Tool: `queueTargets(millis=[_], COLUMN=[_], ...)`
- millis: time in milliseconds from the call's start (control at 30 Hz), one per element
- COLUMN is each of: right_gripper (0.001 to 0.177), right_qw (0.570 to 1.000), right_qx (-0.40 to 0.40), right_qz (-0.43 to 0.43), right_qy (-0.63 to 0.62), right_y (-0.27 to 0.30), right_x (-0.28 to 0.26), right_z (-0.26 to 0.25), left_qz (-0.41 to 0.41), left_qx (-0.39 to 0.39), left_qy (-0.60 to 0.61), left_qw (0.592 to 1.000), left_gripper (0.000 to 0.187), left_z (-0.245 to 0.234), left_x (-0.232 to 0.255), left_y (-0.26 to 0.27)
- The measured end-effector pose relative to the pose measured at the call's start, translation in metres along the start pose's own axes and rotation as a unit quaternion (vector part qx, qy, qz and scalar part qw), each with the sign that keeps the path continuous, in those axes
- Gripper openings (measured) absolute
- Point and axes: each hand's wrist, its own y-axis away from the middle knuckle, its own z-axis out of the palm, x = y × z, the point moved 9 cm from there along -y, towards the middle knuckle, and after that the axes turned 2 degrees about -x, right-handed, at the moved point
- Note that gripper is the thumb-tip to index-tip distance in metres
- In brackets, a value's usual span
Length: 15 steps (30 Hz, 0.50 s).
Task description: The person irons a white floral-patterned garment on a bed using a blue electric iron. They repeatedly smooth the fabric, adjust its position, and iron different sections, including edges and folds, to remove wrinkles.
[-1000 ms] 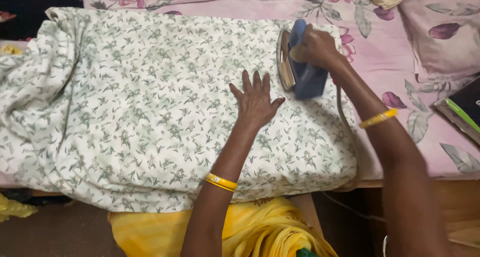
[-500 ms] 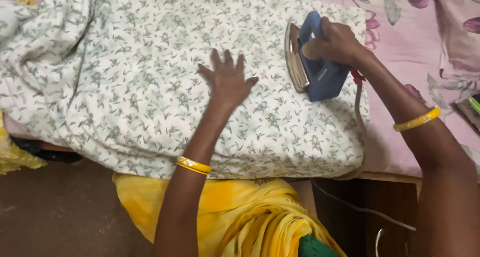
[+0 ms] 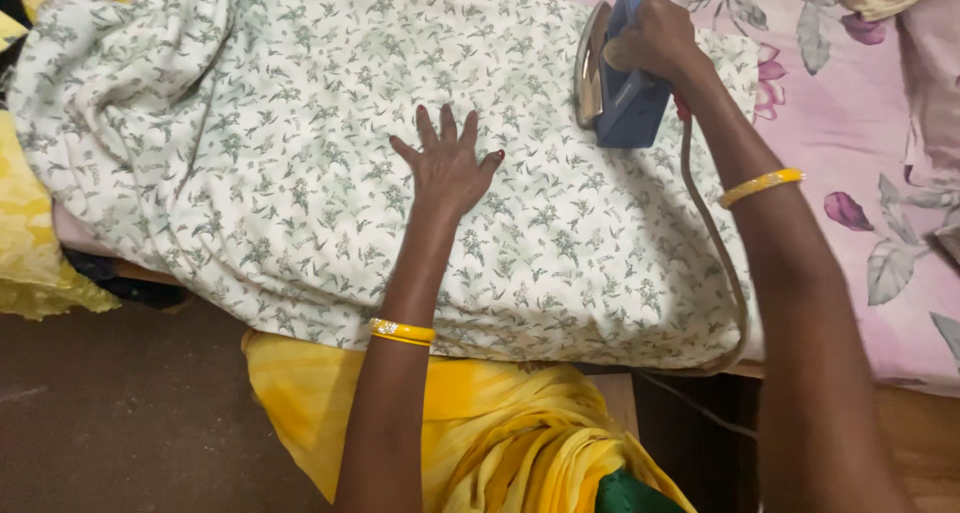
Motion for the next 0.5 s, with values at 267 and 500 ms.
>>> queueTargets(millis=[267, 500], right_gripper=[0.058, 0.06], right_qw=[0.994, 0.997], right_qx=[-0.106, -0.053], right_qz=[-0.028, 0.021], right_qy=[-0.027, -0.059], right_y=[0.091, 0.056], right_x=[-0.059, -0.05], right_z=[-0.012, -0.001], left_qz=[-0.002, -0.005], left_qx=[0.006, 0.005], left_qy=[0.002, 0.001], left_qw=[1.0, 1.0], left_gripper=[0.08, 0.08], left_z=[-0.004, -0.005], left_x=[0.002, 0.004], left_y=[0.001, 0.003])
